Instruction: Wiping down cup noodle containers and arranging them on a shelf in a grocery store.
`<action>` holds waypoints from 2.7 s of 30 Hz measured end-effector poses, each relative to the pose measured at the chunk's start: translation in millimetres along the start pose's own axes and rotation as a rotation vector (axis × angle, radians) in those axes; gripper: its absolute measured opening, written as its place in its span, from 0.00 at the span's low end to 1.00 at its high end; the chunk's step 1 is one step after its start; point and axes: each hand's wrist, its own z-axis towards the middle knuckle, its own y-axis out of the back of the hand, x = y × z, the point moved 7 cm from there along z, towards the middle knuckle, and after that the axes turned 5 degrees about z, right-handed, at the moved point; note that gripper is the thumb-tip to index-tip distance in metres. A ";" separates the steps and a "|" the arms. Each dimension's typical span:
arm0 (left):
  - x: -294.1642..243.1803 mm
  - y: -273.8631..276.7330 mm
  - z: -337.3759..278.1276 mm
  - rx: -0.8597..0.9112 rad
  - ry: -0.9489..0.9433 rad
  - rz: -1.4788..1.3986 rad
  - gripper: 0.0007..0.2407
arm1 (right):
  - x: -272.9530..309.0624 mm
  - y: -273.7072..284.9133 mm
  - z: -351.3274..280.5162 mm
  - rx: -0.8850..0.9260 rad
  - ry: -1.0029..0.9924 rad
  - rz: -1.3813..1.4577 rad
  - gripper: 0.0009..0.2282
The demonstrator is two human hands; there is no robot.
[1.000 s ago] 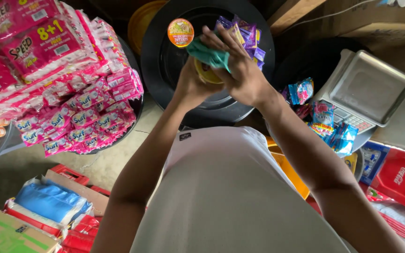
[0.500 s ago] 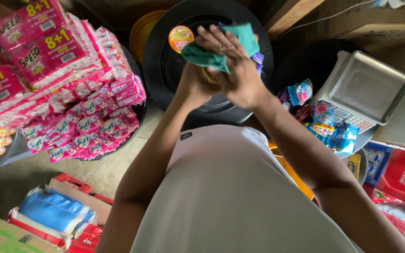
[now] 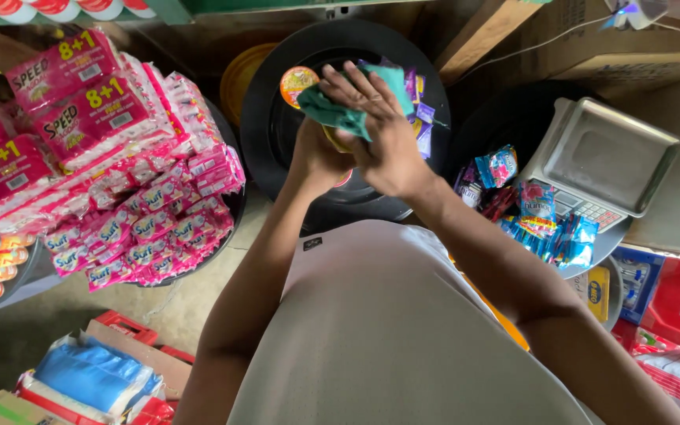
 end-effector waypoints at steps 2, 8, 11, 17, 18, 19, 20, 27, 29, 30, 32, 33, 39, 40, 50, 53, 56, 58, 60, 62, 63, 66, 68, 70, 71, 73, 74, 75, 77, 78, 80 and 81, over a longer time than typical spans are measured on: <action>31.9 -2.2 -6.0 0.010 0.020 -0.118 0.24 | 6.2 -0.5 -0.3 -0.064 -0.018 -0.040 0.27; 5.7 11.4 -2.4 -0.002 -0.264 0.263 0.26 | 19.7 -10.0 -19.1 0.120 0.071 -0.045 0.33; -3.5 10.5 1.9 -0.055 0.120 -0.353 0.24 | -3.9 -1.8 -27.7 0.112 0.048 0.057 0.31; -6.0 -18.3 2.9 0.047 0.019 0.240 0.32 | -11.7 12.1 -13.3 -0.109 -0.067 0.005 0.26; -7.8 -19.3 0.5 0.026 -0.246 0.615 0.31 | -2.6 6.6 -10.5 -0.063 -0.053 -0.027 0.29; -5.7 -27.0 -6.8 0.006 -0.514 0.984 0.31 | 6.3 1.2 -8.7 -0.018 -0.043 -0.059 0.31; -12.3 -25.6 -5.8 0.006 -0.513 0.984 0.31 | 8.5 2.8 -13.4 -0.017 -0.043 -0.059 0.31; -46.0 2.5 8.1 -0.009 0.046 0.133 0.32 | -17.3 12.1 -33.7 0.002 -0.037 0.106 0.31; -62.1 -7.8 9.6 -0.008 -0.068 0.272 0.36 | -22.5 18.7 -28.4 -0.079 -0.078 0.131 0.29; -55.8 -15.9 9.5 0.037 0.007 0.144 0.37 | -21.1 21.0 -24.4 -0.115 -0.108 0.066 0.29; -22.4 -19.1 4.6 0.073 0.081 0.024 0.38 | -11.5 19.1 -16.4 -0.149 -0.129 0.008 0.28; 2.1 -19.5 1.5 0.119 0.008 0.355 0.33 | -3.0 14.8 -13.8 -0.122 -0.107 -0.028 0.31; -17.3 15.8 5.2 -0.042 0.194 -0.151 0.29 | 10.1 10.0 -30.6 0.047 -0.006 0.039 0.35; -35.1 20.4 6.6 -0.058 0.128 0.022 0.32 | 5.4 12.1 -35.8 0.055 0.007 0.069 0.34; -22.1 -5.6 12.1 0.082 0.079 -0.106 0.40 | 7.7 25.0 -22.8 -0.195 -0.112 0.000 0.27; 42.2 -4.8 0.8 0.032 0.394 -0.597 0.34 | -1.6 18.6 -36.4 -0.197 -0.035 -0.024 0.31; 47.9 -8.6 -3.6 0.120 0.197 -1.510 0.12 | -14.1 8.6 -52.1 -0.207 0.022 0.091 0.33; -53.1 -12.4 23.7 -0.082 0.449 -1.210 0.28 | -26.0 10.0 -54.9 -0.300 -0.087 0.436 0.27; -47.7 -19.7 23.7 -0.083 0.501 -1.078 0.27 | -54.4 10.8 -45.9 -0.418 -0.365 0.655 0.22; -33.8 -31.9 16.6 -0.085 0.576 -0.957 0.28 | -72.4 8.3 -56.4 -0.533 -0.677 0.866 0.20; -28.8 -34.2 17.0 -0.037 0.527 -0.906 0.27 | -69.8 12.5 -55.0 -0.573 -0.668 0.862 0.21; 7.3 -32.8 15.1 -0.046 0.458 -0.904 0.22 | -31.4 35.9 -35.5 -0.499 -0.387 0.615 0.20; 0.5 -26.1 17.6 -0.102 0.457 -0.956 0.19 | -1.8 42.6 -32.3 -0.382 -0.138 0.373 0.20; -38.9 -18.4 24.5 -0.163 0.592 -1.107 0.22 | 8.4 29.8 -38.4 -0.165 -0.062 0.047 0.19; -29.5 -19.8 21.6 -0.167 0.588 -1.104 0.22 | 2.1 25.2 -41.5 -0.165 -0.056 0.050 0.19; -21.0 -21.0 22.4 -0.065 0.425 -0.903 0.21 | -15.1 19.2 -47.6 -0.214 -0.079 0.354 0.22; -27.5 -24.0 26.1 -0.068 0.419 -0.901 0.21 | -18.2 19.2 -40.9 -0.212 -0.071 0.354 0.22; -29.6 -32.6 22.2 -0.061 0.513 -0.909 0.22 | -25.4 22.5 -40.6 -0.302 -0.130 0.511 0.23; -24.7 -44.7 15.9 -0.055 0.611 -0.917 0.23 | -27.3 25.7 -39.0 -0.392 -0.192 0.668 0.24; -19.4 -46.4 15.6 -0.071 0.574 -0.933 0.24 | -19.1 29.7 -36.9 -0.410 -0.172 0.565 0.23; -8.2 -39.9 21.2 -0.088 0.523 -0.942 0.26 | -7.9 37.6 -28.8 -0.427 -0.136 0.462 0.23; -4.3 -33.4 23.9 -0.113 0.461 -0.987 0.26 | 1.5 38.4 -26.3 -0.358 -0.087 0.335 0.22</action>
